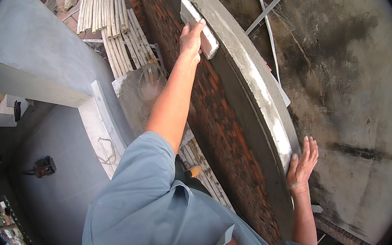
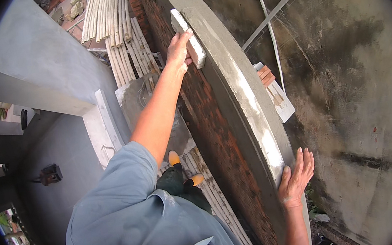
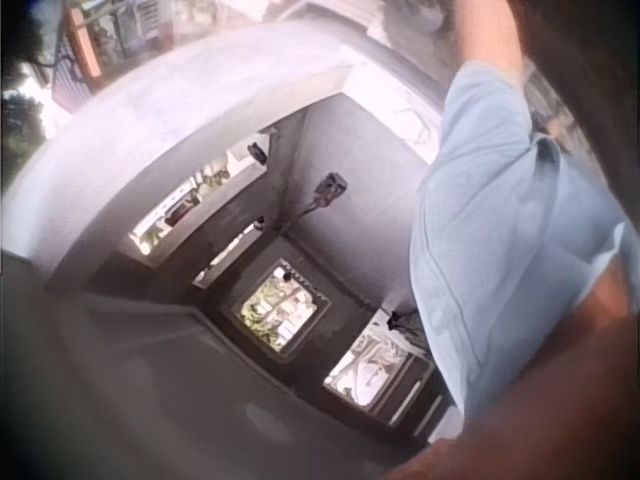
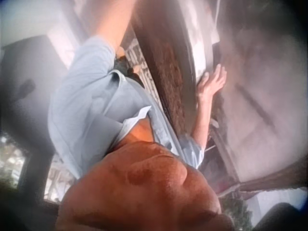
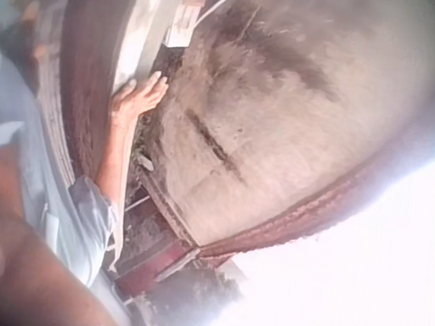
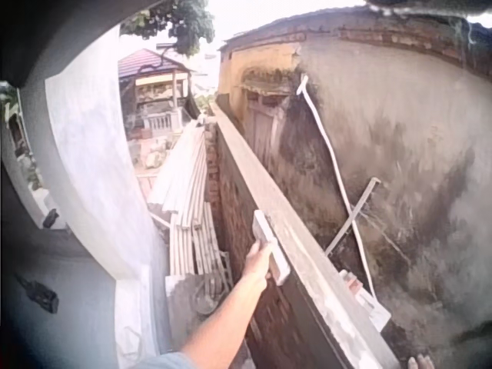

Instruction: The person applies cement mortar to a curved brick wall using a trowel and smooths the surface with a finishing trowel. The person repeatedly scoops mortar from a bucket, applies it to the wall, and levels the surface along the curve.

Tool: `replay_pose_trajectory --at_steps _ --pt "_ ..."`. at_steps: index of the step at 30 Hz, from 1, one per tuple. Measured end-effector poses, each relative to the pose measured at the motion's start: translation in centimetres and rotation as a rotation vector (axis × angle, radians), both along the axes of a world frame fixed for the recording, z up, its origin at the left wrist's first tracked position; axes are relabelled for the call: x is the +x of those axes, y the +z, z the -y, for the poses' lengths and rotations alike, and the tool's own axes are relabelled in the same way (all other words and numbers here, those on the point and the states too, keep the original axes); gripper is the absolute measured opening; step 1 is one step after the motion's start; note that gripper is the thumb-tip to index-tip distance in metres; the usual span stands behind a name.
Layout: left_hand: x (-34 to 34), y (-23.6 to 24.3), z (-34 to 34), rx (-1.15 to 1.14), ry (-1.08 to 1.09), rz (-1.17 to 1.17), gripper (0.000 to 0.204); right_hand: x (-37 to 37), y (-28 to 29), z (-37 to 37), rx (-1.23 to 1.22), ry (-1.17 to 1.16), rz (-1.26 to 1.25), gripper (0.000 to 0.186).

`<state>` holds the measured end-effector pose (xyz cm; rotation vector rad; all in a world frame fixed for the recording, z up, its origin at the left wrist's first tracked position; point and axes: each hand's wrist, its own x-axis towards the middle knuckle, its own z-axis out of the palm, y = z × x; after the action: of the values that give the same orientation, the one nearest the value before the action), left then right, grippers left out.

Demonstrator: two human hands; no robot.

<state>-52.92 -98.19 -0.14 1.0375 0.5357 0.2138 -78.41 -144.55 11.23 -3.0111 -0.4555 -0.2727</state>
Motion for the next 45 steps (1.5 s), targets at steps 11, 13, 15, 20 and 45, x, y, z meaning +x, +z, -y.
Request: replay_pose_trajectory --at_steps 11,13,15,20,45 --pt "-2.9 1.2 0.5 0.055 0.015 0.059 0.101 0.2 0.0 -0.1 -0.007 0.034 -0.003 0.060" --pt "-2.9 1.3 2.0 0.105 0.001 0.114 0.105 0.3 -0.1 0.0 -0.018 0.034 0.010 0.061" --pt "-4.9 -0.3 5.0 0.052 -0.027 0.142 0.108 0.3 -0.3 0.1 -0.023 0.052 0.013 0.061" --pt "-12.8 -7.3 12.9 -0.142 -0.072 -0.003 0.113 0.2 -0.7 0.6 -0.036 0.049 -0.011 0.063" --pt "-49.6 -32.5 -16.8 0.554 -0.302 -1.203 0.114 -0.2 -1.0 1.1 -0.185 -0.006 0.089 0.073"
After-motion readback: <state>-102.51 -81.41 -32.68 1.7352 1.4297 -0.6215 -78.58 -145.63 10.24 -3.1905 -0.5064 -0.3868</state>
